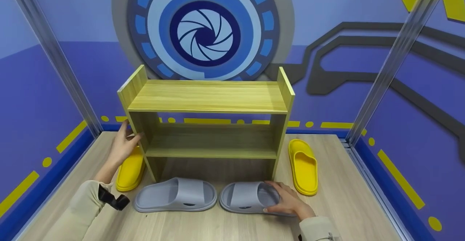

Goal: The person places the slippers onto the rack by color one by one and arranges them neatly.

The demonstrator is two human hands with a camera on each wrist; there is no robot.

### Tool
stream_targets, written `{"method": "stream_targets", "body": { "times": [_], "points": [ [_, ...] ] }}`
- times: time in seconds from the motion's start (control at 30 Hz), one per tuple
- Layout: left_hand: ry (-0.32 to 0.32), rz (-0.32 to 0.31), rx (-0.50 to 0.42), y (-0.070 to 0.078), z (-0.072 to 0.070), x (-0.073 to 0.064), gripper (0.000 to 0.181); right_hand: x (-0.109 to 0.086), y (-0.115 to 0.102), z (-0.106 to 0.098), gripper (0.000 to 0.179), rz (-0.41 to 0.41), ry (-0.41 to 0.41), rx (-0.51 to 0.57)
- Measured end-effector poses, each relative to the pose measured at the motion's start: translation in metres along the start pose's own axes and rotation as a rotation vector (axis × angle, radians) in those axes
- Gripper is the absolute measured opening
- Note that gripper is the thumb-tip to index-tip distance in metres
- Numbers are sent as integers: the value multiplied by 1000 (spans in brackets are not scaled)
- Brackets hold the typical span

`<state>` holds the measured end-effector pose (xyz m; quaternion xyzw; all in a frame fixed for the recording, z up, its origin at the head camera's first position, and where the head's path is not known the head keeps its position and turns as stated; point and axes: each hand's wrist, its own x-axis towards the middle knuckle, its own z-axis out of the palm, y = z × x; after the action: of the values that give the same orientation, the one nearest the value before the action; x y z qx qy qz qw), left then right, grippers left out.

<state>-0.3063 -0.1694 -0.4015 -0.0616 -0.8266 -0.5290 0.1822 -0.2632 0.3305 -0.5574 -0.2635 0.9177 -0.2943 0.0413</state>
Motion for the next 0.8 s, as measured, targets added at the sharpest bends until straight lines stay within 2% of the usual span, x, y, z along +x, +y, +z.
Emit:
{"method": "stream_targets", "body": {
  "times": [0.1, 0.57, 0.8],
  "points": [
    [-7, 5, 0, -1, -1, 1, 60, 0, 0, 2, 86, 1, 0, -35],
    [-20, -5, 28, -2, -1, 1, 61, 7, -2, 3, 103, 155, -108, -149],
    [-23, -4, 33, -2, -2, 1, 61, 7, 0, 6, 102, 157, -78, -220]
  ]
}}
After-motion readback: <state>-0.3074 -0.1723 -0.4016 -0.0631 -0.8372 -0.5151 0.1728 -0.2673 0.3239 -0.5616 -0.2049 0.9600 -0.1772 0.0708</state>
